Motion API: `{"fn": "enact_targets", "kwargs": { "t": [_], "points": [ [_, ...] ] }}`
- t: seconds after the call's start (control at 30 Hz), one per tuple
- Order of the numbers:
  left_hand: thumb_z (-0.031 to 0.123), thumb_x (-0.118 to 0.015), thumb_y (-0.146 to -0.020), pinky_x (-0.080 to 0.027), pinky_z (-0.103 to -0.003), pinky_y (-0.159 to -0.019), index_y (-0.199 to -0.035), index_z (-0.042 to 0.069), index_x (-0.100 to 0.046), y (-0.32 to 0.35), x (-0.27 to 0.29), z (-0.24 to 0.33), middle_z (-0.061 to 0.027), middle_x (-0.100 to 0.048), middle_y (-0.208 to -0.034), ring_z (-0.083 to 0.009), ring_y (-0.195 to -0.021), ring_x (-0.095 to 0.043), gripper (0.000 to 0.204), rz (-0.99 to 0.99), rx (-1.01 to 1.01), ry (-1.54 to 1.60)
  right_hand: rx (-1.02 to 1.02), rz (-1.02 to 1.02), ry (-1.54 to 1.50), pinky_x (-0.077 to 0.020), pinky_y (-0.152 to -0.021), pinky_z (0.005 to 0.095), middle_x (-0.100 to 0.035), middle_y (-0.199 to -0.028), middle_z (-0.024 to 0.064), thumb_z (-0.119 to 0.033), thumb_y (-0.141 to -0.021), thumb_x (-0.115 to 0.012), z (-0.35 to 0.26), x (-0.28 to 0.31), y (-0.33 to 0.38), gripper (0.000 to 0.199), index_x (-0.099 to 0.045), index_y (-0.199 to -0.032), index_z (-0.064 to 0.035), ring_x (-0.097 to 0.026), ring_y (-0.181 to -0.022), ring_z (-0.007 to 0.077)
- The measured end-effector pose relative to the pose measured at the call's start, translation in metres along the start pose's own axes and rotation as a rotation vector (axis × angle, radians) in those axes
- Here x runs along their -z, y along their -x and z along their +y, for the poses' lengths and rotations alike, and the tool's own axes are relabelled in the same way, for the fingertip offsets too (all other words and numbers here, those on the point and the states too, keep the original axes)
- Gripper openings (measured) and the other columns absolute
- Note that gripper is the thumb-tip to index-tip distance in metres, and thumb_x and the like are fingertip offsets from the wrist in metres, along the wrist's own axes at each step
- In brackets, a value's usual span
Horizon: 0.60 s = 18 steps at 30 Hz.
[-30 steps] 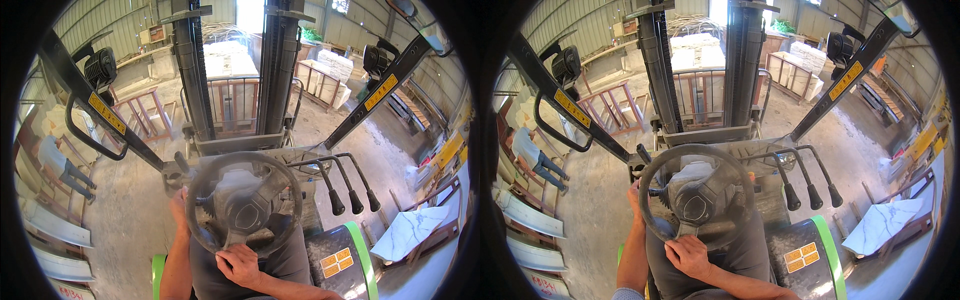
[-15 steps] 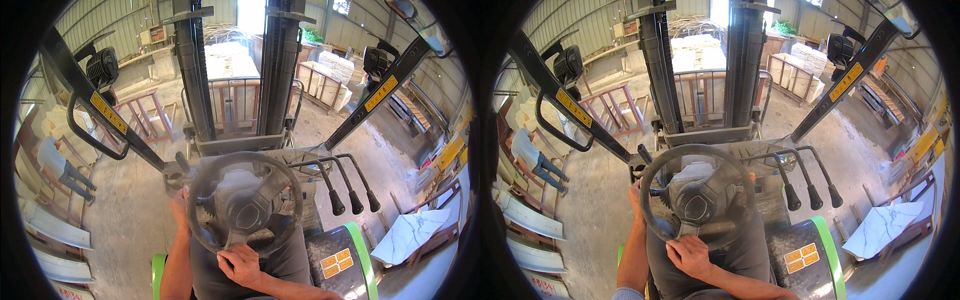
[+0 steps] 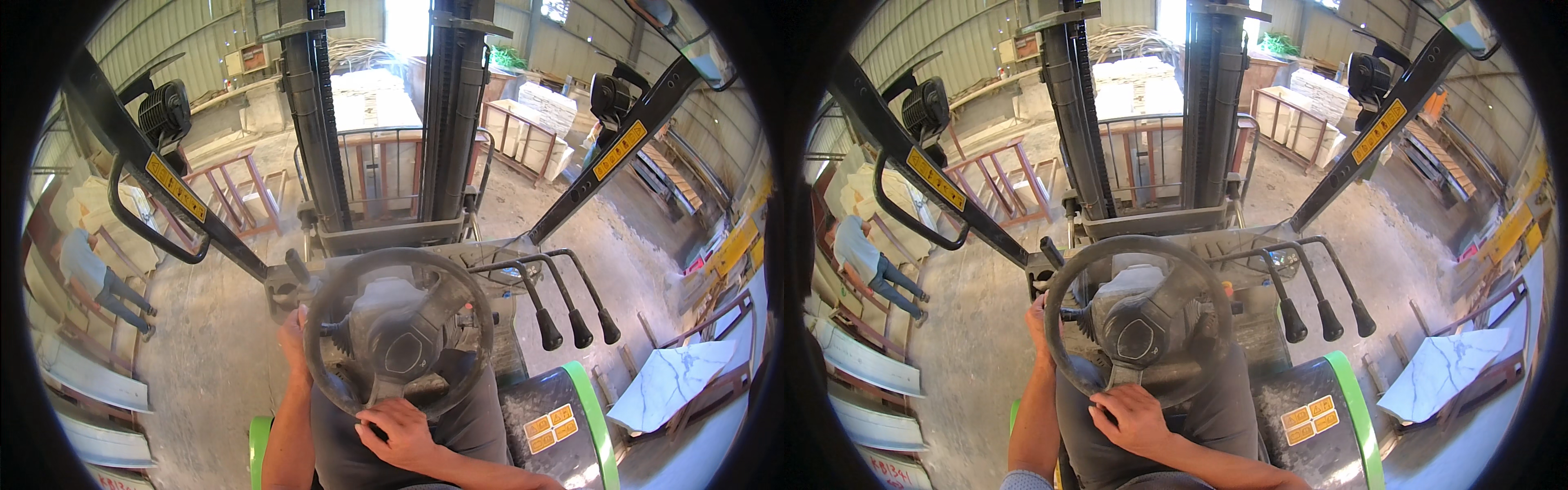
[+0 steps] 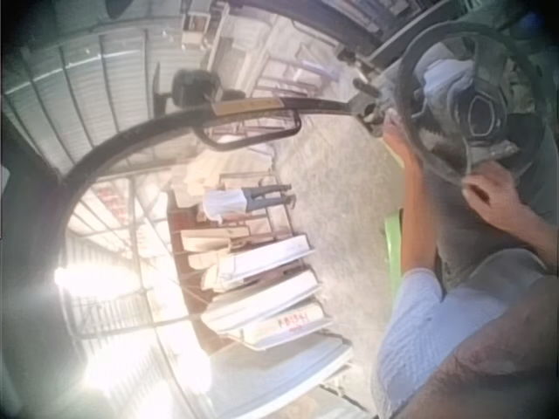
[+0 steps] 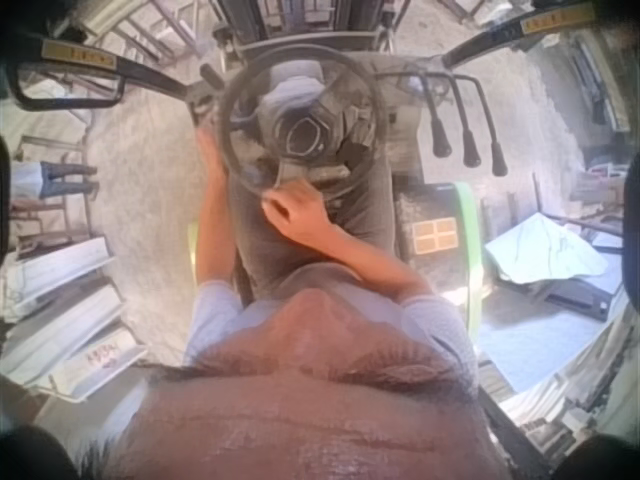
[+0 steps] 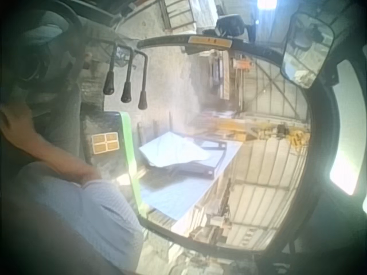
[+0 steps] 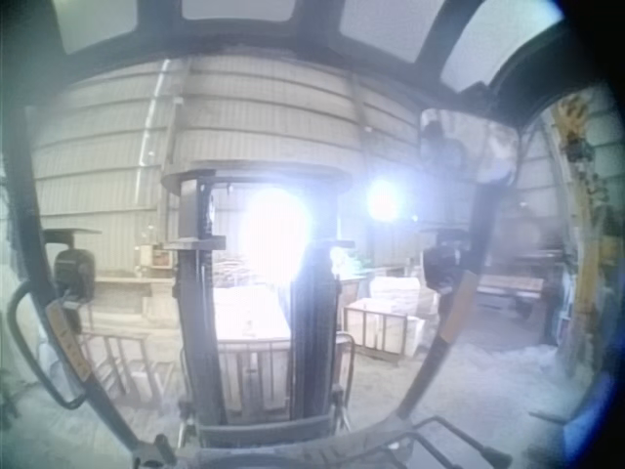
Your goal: The person operates a forklift inside a warehouse, steering and maneuvering around stacks of wrapped materials. The operator adjusts the steering wheel and control levers while navigating narrow aisles and positioning the forks near pallets.
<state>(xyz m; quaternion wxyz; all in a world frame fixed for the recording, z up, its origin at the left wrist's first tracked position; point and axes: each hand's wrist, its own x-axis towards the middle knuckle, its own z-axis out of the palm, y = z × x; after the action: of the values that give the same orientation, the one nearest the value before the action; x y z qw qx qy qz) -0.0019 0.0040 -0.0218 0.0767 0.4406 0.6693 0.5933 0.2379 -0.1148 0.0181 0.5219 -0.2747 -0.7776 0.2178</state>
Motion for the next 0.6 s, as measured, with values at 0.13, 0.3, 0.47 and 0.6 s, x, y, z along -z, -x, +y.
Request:
{"fn": "enact_targets", "kwargs": {
  "t": [0.13,0.3,0.47,0.6],
  "points": [
    [0.015,-0.057,-0.102,-0.038,-0.025,-0.048,-0.095,0.003,-0.071,-0.005,-0.003,-0.023,0.0047,-0.051,-0.064,-0.0045,-0.056,-0.048,0.02,-0.053,0.086,0.118,-0.123,-0.006,0.088,-0.0564,-0.084,0.0397,-0.074,-0.1,0.0106,-0.009,-0.079,-0.079,0.007,0.049,0.001,0.022,-0.074,-0.101,-0.0057,-0.07,-0.095,0.0294],
    [0.012,-0.057,-0.1,-0.037,-0.023,-0.04,-0.096,0.006,-0.072,-0.012,-0.007,-0.044,0.0038,-0.053,-0.063,-0.0056,-0.046,-0.049,0.017,-0.115,0.188,0.172,-0.169,0.322,0.369,-0.0529,-0.084,0.0368,-0.07,-0.099,0.0129,0.002,-0.084,-0.069,0.035,0.151,-0.009,0.015,-0.07,-0.098,-0.0035,-0.067,-0.093,0.0286],
    [0.013,-0.057,-0.101,-0.036,-0.024,-0.041,-0.094,0.005,-0.072,-0.007,-0.014,-0.042,0.0039,-0.053,-0.063,-0.0051,-0.046,-0.048,0.018,-0.08,0.196,0.195,0.001,0.463,0.809,-0.0501,-0.088,0.0409,-0.067,-0.1,0.0145,0.005,-0.085,-0.068,0.075,0.206,-0.016,0.019,-0.063,-0.102,-0.0012,-0.063,-0.099,0.0345],
    [0.022,-0.058,-0.104,-0.036,-0.024,-0.042,-0.091,0.006,-0.071,0.0,-0.019,-0.034,0.005,-0.053,-0.062,-0.0048,-0.047,-0.048,0.025,-0.074,0.152,0.17,-0.083,0.475,0.659,-0.0528,-0.082,0.0411,-0.067,-0.1,0.0146,0.001,-0.09,-0.067,0.112,0.206,-0.039,0.014,-0.064,-0.103,-0.0018,-0.066,-0.092,0.0345]
  ]
}}
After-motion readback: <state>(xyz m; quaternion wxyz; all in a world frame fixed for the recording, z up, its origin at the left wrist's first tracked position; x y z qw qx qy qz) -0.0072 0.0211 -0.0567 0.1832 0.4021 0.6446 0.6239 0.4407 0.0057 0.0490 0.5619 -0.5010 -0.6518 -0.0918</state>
